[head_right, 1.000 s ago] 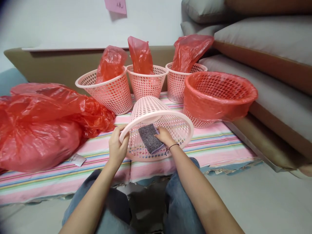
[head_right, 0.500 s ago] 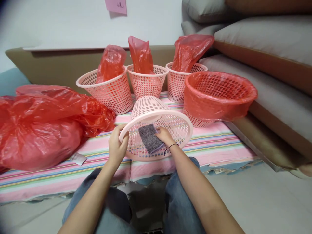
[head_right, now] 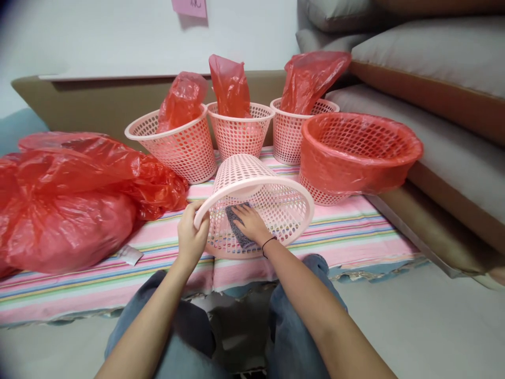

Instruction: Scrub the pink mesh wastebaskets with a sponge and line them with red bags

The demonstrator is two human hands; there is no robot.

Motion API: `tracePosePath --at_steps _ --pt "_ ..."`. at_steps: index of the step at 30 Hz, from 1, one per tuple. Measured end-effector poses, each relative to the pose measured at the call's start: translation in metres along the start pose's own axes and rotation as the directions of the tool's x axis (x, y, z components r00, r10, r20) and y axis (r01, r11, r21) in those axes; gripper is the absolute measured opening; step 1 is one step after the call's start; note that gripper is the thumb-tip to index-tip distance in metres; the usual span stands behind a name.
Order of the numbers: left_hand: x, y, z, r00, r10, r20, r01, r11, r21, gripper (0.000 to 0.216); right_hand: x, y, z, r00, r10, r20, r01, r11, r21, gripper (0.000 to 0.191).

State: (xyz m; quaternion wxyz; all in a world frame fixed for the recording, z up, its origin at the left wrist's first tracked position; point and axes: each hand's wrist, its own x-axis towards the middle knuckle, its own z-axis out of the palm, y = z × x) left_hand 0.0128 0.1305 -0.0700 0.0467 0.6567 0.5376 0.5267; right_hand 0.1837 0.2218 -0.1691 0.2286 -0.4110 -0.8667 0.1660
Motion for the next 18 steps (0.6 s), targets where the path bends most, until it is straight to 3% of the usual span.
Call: tracePosePath --at_steps 7,18 --pt "-0.001 0.0 0.002 1.0 -0.02 -0.015 0.019 0.999 -0.027 0.028 -0.006 -0.003 0.006 0.996 0.077 0.038 -0.073 0.992 -0.105 0.065" --pt "-0.006 -0.008 0.008 0.993 -0.077 -0.085 0.072 0.995 -0.062 0.023 -0.005 -0.014 0.004 0.991 0.133 0.03 -0.13 0.988 -0.088 0.069"
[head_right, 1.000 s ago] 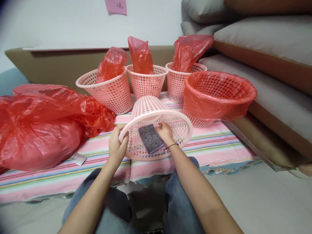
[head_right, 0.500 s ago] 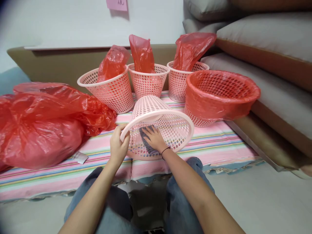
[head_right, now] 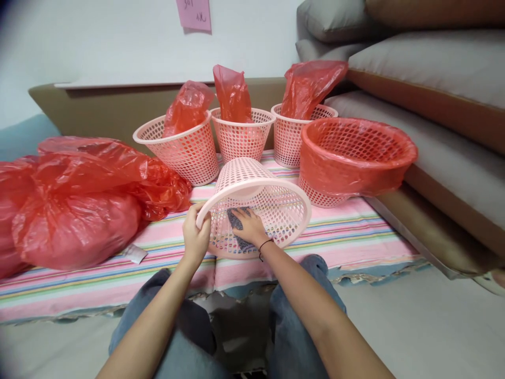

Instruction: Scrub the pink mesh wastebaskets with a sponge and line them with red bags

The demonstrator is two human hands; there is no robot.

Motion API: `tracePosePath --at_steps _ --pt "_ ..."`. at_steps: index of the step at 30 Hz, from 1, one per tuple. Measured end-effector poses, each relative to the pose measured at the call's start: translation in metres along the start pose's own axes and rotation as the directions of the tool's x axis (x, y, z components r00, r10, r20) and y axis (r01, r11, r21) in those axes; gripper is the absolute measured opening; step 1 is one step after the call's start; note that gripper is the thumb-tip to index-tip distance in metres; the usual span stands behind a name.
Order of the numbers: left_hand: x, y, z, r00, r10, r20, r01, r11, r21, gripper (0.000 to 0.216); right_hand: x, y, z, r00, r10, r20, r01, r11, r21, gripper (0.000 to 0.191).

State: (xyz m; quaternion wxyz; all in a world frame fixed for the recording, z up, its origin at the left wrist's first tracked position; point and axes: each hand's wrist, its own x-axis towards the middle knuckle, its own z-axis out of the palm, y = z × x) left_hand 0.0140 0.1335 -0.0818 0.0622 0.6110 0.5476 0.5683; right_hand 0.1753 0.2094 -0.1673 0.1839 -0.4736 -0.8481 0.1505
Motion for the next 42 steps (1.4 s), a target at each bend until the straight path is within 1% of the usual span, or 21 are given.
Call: tracePosePath --at_steps 7,13,20,26,31,36,38,40,42 --pt "0.001 -0.001 -0.001 1.0 0.013 -0.017 -0.013 0.999 -0.03 0.023 -0.007 -0.008 0.001 0.999 0.036 -0.013 -0.036 0.999 0.02 0.072" --pt "0.002 -0.002 -0.001 1.0 0.023 -0.005 -0.024 0.999 -0.041 0.022 -0.002 -0.007 0.004 0.997 0.073 -0.036 -0.071 0.996 0.05 0.072" --pt "0.001 -0.004 -0.005 1.0 0.027 0.014 -0.026 0.999 -0.034 0.022 0.005 -0.007 0.003 0.992 0.108 -0.071 -0.101 0.989 0.106 0.066" --pt "0.002 -0.005 -0.008 0.998 0.044 0.043 -0.043 0.999 -0.019 0.023 0.005 -0.01 -0.009 0.99 0.109 -0.09 -0.088 0.974 0.208 0.056" --pt "0.003 -0.004 -0.009 0.998 0.043 0.047 -0.042 0.999 -0.013 0.022 -0.007 -0.02 -0.018 0.997 0.041 -0.067 -0.014 0.933 0.359 0.054" --pt "0.003 -0.002 -0.01 0.998 0.039 0.048 -0.038 0.999 -0.015 0.021 -0.018 -0.028 -0.033 0.992 -0.125 -0.002 0.108 0.843 0.527 0.051" --pt "0.003 -0.002 -0.011 0.998 0.038 0.045 -0.037 0.999 -0.015 0.021 -0.015 -0.024 -0.04 0.989 -0.147 -0.013 0.128 0.817 0.562 0.05" --pt "0.003 -0.002 -0.01 0.998 0.038 0.043 -0.037 0.999 -0.017 0.021 -0.009 -0.016 -0.043 0.995 -0.079 -0.064 0.101 0.818 0.567 0.053" --pt "0.003 -0.003 -0.01 0.999 0.036 0.039 -0.035 0.999 -0.019 0.022 -0.001 -0.008 -0.041 0.992 0.033 -0.125 0.041 0.835 0.548 0.055"
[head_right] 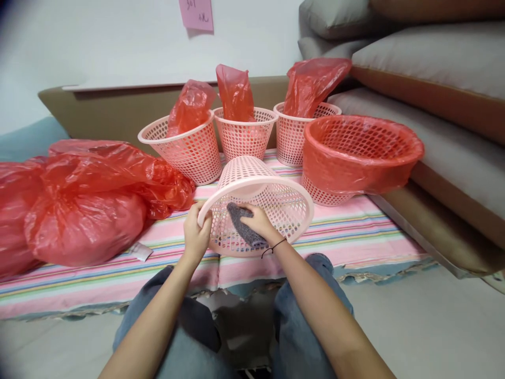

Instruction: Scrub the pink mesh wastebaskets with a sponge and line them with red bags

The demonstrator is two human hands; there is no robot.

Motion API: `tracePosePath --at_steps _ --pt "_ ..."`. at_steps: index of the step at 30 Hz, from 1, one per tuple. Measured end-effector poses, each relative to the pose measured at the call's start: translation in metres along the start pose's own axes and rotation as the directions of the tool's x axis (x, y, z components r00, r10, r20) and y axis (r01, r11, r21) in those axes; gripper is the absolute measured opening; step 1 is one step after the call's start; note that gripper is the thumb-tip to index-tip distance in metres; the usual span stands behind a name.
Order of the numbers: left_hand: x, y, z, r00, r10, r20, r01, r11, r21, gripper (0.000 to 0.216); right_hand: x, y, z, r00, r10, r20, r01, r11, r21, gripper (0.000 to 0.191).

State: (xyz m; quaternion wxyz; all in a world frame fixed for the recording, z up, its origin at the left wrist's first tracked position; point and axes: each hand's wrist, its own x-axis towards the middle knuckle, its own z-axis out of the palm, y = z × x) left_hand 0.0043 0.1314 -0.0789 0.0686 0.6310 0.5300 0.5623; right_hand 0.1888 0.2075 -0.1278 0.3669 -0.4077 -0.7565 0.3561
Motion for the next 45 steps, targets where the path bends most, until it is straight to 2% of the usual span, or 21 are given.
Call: tracePosePath --at_steps 3,7,11,16,23,26,27,29,31,32,33,35,37,38,40,41,45 --pt "-0.001 -0.002 0.002 1.0 -0.004 -0.01 0.004 1.0 -0.006 0.021 0.005 0.01 0.007 0.995 0.067 -0.078 -0.072 0.996 -0.06 0.051" --pt "-0.002 -0.007 0.004 0.999 -0.016 -0.041 0.016 1.0 -0.017 0.02 0.0 0.009 0.023 0.997 0.069 -0.02 -0.07 0.993 -0.094 0.044" --pt "-0.003 -0.011 0.005 0.997 -0.034 -0.063 0.032 0.999 -0.022 0.02 -0.009 -0.001 0.027 0.998 0.027 0.061 -0.024 0.999 -0.039 0.051" --pt "-0.006 -0.012 0.004 0.997 -0.04 -0.073 0.04 0.999 0.0 0.021 -0.032 -0.014 0.018 0.975 -0.04 0.216 0.03 0.998 0.05 0.052" --pt "-0.009 -0.014 0.001 0.996 -0.053 -0.075 0.055 0.998 0.021 0.025 -0.095 -0.036 0.008 0.93 -0.101 0.354 0.087 0.995 0.055 0.057" --pt "-0.007 -0.013 -0.001 0.996 -0.06 -0.069 0.06 0.998 0.0 0.024 -0.121 -0.055 -0.015 0.881 -0.115 0.459 0.033 0.983 0.183 0.055" --pt "-0.006 -0.012 -0.002 0.996 -0.063 -0.064 0.062 0.998 -0.009 0.023 -0.129 -0.061 -0.029 0.881 -0.118 0.458 0.017 0.976 0.219 0.055" --pt "-0.005 -0.011 -0.004 0.997 -0.068 -0.045 0.067 0.998 -0.023 0.022 -0.144 -0.074 -0.064 0.926 -0.102 0.363 0.004 0.966 0.26 0.052" --pt "-0.003 -0.011 -0.007 0.997 -0.07 -0.019 0.07 0.997 -0.025 0.022 -0.157 -0.083 -0.107 0.987 -0.044 0.157 0.001 0.966 0.26 0.048" --pt "-0.003 -0.011 -0.009 0.998 -0.07 -0.004 0.07 0.997 -0.021 0.022 -0.162 -0.085 -0.128 1.0 -0.006 0.03 -0.001 0.97 0.242 0.045" --pt "-0.004 -0.01 -0.01 0.998 -0.069 0.01 0.069 0.998 -0.012 0.022 -0.166 -0.084 -0.149 0.993 0.03 -0.113 -0.005 0.977 0.211 0.045" --pt "-0.005 -0.009 -0.013 0.997 -0.068 0.038 0.068 0.998 0.012 0.025 -0.166 -0.073 -0.184 0.929 0.056 -0.366 -0.016 0.994 0.111 0.044" --pt "-0.007 -0.007 -0.016 0.996 -0.072 0.062 0.069 0.997 0.037 0.026 -0.158 -0.05 -0.206 0.858 0.022 -0.513 -0.044 0.999 -0.031 0.044" --pt "-0.009 -0.006 -0.017 0.995 -0.075 0.071 0.072 0.996 0.049 0.026 -0.152 -0.036 -0.211 0.839 -0.01 -0.544 -0.062 0.992 -0.114 0.044" --pt "-0.012 -0.004 -0.019 0.992 -0.089 0.087 0.083 0.994 0.072 0.026 -0.137 -0.005 -0.21 0.845 -0.058 -0.532 -0.119 0.948 -0.293 0.047" --pt "-0.013 -0.003 -0.02 0.991 -0.098 0.094 0.09 0.992 0.083 0.026 -0.131 0.011 -0.205 0.876 -0.061 -0.478 -0.152 0.906 -0.395 0.051" --pt "-0.019 -0.005 -0.027 0.981 -0.139 0.136 0.124 0.986 0.113 0.034 -0.128 0.066 -0.168 0.94 0.018 -0.342 -0.197 0.845 -0.497 0.041"
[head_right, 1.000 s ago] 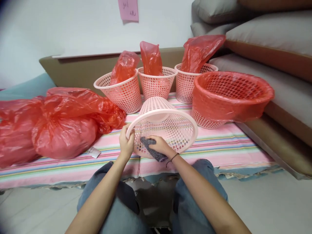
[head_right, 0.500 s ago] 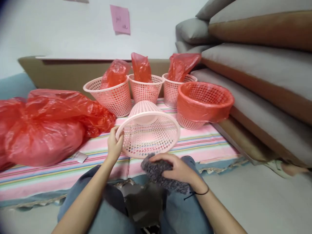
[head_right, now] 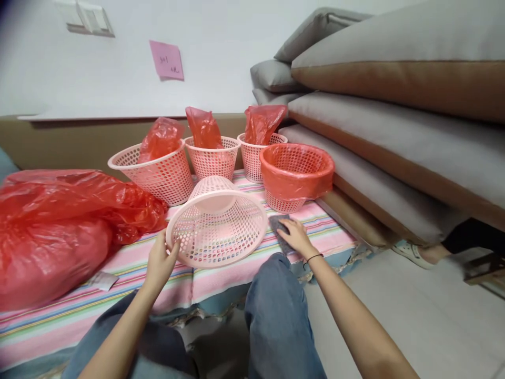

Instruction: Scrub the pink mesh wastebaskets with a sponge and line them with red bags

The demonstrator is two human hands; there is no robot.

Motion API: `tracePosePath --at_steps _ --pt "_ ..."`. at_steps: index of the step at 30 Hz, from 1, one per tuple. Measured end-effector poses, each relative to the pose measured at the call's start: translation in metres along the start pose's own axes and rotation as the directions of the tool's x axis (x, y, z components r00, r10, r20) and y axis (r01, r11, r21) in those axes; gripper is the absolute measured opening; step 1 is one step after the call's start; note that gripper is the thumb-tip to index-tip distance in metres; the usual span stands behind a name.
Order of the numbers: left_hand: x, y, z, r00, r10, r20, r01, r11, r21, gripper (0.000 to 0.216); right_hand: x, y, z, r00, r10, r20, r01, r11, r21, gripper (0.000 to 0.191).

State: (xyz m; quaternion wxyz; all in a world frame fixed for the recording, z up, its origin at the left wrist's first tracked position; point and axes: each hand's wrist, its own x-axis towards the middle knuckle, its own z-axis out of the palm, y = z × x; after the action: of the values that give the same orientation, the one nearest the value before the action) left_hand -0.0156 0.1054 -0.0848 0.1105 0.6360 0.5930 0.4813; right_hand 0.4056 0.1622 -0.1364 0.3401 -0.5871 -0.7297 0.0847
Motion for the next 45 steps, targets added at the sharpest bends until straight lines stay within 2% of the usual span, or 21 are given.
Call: tracePosePath --at_steps 3,6,12,15,19,22,25,28,31,34,37,39,42,45 --pt "-0.004 -0.007 -0.003 0.998 -0.043 0.052 0.042 0.999 0.005 0.038 -0.025 0.011 0.029 0.996 0.04 0.073 -0.034 0.996 -0.083 0.043" --pt "-0.007 -0.016 -0.002 0.99 -0.099 0.099 0.1 0.995 -0.006 0.041 -0.038 0.016 0.038 0.993 0.077 0.094 -0.063 0.987 -0.148 0.049" --pt "-0.007 -0.034 0.011 0.97 -0.202 0.133 0.213 0.975 -0.071 0.044 -0.008 0.012 0.033 0.994 0.051 0.093 -0.032 0.981 -0.19 0.054" --pt "-0.01 -0.036 0.014 0.97 -0.213 0.119 0.227 0.967 -0.115 0.049 0.006 0.012 0.041 0.991 0.038 0.132 -0.014 0.984 -0.179 0.054" --pt "-0.018 -0.029 0.013 0.977 -0.194 0.084 0.204 0.97 -0.133 0.045 0.009 0.017 0.059 0.979 0.123 0.165 -0.1 0.985 -0.142 0.056" --pt "-0.022 -0.02 0.012 0.981 -0.181 0.069 0.189 0.973 -0.133 0.038 0.014 0.02 0.062 0.965 0.182 0.19 -0.171 0.983 -0.073 0.058" --pt "-0.021 -0.012 0.011 0.982 -0.182 0.05 0.187 0.974 -0.131 0.035 0.023 0.014 0.053 0.953 0.174 0.248 -0.195 0.979 0.063 0.052" --pt "-0.023 -0.006 0.006 0.979 -0.196 0.06 0.202 0.97 -0.135 0.038 0.029 -0.002 0.038 0.939 0.053 0.339 -0.155 0.946 0.283 0.042" --pt "-0.036 -0.001 -0.001 0.969 -0.215 0.118 0.231 0.962 -0.144 0.037 0.027 -0.024 0.024 0.912 -0.074 0.402 -0.137 0.872 0.471 0.041" --pt "-0.053 0.007 -0.013 0.959 -0.241 0.151 0.265 0.951 -0.161 0.036 0.024 -0.046 0.006 0.903 -0.126 0.41 -0.139 0.818 0.558 0.041" --pt "-0.056 0.023 -0.034 0.957 -0.247 0.15 0.273 0.942 -0.194 0.035 0.03 -0.071 -0.021 0.932 -0.084 0.353 -0.176 0.745 0.643 0.039" --pt "-0.044 0.039 -0.052 0.957 -0.245 0.153 0.275 0.934 -0.226 0.036 0.041 -0.09 -0.043 0.955 -0.023 0.295 -0.204 0.67 0.713 0.037" --pt "-0.008 0.063 -0.076 0.955 -0.265 0.129 0.293 0.9 -0.323 0.042 0.062 -0.118 -0.07 0.971 0.039 0.234 -0.212 0.584 0.784 0.037" --pt "0.028 0.073 -0.08 0.951 -0.304 0.065 0.304 0.864 -0.402 0.045 0.079 -0.136 -0.076 0.969 0.083 0.234 -0.242 0.534 0.81 0.042"
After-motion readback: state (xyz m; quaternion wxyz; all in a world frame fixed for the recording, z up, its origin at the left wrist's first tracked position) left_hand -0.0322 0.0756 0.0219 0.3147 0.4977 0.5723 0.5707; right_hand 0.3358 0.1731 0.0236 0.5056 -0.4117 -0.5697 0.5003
